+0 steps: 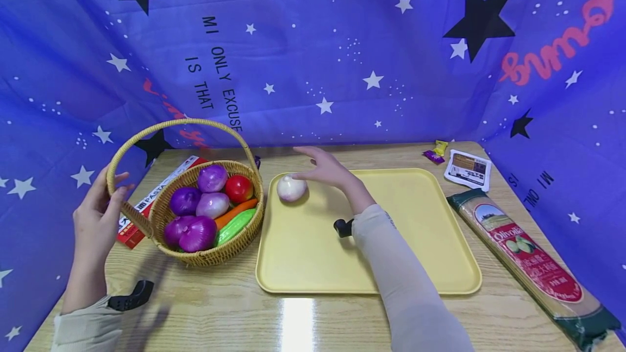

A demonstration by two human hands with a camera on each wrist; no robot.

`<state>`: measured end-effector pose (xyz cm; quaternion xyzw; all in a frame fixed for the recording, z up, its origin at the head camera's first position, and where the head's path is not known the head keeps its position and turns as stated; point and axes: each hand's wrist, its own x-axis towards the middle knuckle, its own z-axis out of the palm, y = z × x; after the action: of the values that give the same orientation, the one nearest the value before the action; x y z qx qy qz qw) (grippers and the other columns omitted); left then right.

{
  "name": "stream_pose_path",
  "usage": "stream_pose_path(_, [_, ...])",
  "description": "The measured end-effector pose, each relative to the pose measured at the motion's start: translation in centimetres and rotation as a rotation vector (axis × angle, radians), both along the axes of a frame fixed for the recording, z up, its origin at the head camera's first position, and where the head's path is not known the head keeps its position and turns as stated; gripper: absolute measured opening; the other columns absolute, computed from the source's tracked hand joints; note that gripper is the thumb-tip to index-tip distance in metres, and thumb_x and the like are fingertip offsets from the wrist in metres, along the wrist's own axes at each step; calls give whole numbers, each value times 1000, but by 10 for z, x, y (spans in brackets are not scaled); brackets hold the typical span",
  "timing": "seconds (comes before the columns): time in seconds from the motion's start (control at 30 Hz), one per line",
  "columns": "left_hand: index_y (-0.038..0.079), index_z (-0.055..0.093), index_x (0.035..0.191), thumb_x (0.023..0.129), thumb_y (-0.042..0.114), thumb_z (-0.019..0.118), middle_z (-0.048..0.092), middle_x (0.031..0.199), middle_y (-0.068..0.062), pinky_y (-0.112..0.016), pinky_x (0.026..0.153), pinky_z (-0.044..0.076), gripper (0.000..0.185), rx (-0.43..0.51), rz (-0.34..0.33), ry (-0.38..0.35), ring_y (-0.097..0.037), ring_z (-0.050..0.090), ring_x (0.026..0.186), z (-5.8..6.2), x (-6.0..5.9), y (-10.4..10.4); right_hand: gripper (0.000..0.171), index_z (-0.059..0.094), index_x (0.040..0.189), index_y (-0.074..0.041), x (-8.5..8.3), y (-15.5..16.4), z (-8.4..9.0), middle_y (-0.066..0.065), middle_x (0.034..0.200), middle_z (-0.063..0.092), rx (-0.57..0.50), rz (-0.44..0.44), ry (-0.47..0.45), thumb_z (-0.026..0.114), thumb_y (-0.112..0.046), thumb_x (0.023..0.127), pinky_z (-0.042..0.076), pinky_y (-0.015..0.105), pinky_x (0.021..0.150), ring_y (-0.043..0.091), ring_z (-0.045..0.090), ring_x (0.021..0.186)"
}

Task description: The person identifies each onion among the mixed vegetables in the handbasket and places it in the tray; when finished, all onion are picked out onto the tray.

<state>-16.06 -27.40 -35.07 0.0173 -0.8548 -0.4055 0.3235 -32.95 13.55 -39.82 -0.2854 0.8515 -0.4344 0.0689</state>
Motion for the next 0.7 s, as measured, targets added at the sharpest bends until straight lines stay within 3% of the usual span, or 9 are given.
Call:
stream_pose_path(0.27, [40, 42, 138, 97, 17, 52, 63, 123, 0, 1, 82, 42, 48, 8, -4, 11, 20, 54, 95, 1, 1, 2, 72, 39, 144, -15, 10, -13, 21, 7, 152, 34, -45, 64, 17, 73, -28, 82, 30, 41, 115, 25, 31, 141])
stream_pose_path(0.5, [39, 42, 139, 97, 17, 52, 62, 124, -5, 1, 81, 43, 48, 14, -17, 14, 20, 54, 96, 1, 2, 3, 65, 44, 141, -19, 25, -29, 43, 0, 147, 42, -25, 131, 69, 71, -33, 84, 35, 39, 112, 26, 41, 136])
stream_pose_path(0.7, [39, 42, 138, 96, 17, 52, 63, 123, -1, 0, 82, 43, 48, 20, -20, 11, 20, 55, 96, 1, 2, 3, 62, 46, 139, -21, 41, -47, 64, -2, 144, 47, 16, 186, 105, 69, -38, 84, 36, 37, 111, 23, 44, 133])
